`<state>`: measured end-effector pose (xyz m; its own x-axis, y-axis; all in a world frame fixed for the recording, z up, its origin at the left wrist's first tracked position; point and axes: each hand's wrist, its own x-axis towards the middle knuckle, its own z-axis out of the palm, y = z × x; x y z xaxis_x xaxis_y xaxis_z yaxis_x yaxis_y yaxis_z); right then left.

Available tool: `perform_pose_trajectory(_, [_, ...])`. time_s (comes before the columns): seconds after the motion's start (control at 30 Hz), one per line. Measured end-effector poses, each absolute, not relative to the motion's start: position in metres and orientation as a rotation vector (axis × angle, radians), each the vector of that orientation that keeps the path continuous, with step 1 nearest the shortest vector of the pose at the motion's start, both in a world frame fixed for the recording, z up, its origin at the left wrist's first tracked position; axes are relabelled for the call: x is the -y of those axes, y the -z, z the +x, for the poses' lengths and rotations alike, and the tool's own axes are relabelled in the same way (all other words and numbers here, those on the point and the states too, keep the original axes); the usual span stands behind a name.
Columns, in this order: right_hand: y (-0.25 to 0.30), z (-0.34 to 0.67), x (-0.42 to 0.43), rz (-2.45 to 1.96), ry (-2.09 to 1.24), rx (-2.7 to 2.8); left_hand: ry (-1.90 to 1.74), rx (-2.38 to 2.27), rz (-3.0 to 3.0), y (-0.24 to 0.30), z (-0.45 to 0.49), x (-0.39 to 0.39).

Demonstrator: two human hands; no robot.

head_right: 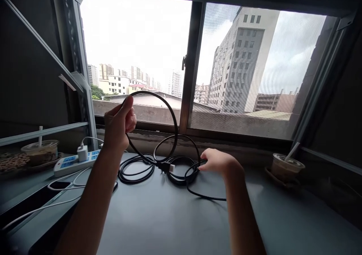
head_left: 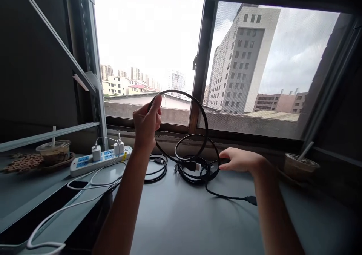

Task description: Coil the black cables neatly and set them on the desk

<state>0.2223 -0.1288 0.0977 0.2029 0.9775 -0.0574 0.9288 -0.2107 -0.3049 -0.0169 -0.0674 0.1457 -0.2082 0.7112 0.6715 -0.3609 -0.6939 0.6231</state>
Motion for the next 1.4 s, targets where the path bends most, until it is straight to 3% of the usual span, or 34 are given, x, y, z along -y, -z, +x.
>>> perform_pose_trajectory(0.17, [-0.105, 0.245, 0.131, -2.581, -0.393, 1.457, -2.028, -0.457, 1.287, -0.146, -0.017, 0.071])
perform_pose_trajectory(0.3, [-0.091, 0.250, 0.125, -2.290, -0.977, 1.409, -1.961, -0.428, 1.308, -0.143, -0.007, 0.074])
perform_pose_trajectory(0.5, [-0.064, 0.225, 0.088, -2.120, -1.153, 1.458, -1.910, -0.290, 1.390, -0.140, 0.007, 0.079])
perform_pose_trajectory(0.67, [-0.061, 0.218, 0.077, -1.845, -1.012, 1.454, -1.861, -0.205, 1.423, -0.140, 0.008, 0.082])
perform_pose_trajectory(0.8, [-0.070, 0.218, 0.081, -1.787, -0.873, 1.328, -1.571, -0.219, 1.741, -0.140, -0.004, 0.076])
perform_pose_trajectory(1.07, [-0.115, 0.208, 0.131, -1.419, -0.666, 1.376, -1.323, -0.649, 2.261, -0.132, 0.008, 0.072])
perform_pose_trajectory(1.27, [-0.130, 0.185, 0.154, -1.023, -0.477, 1.495, -0.598, -0.542, 2.440, -0.120, 0.023, 0.075])
perform_pose_trajectory(1.4, [-0.136, 0.187, 0.166, -0.904, -0.319, 1.453, -0.444, -0.627, 2.472, -0.119, 0.017, 0.069])
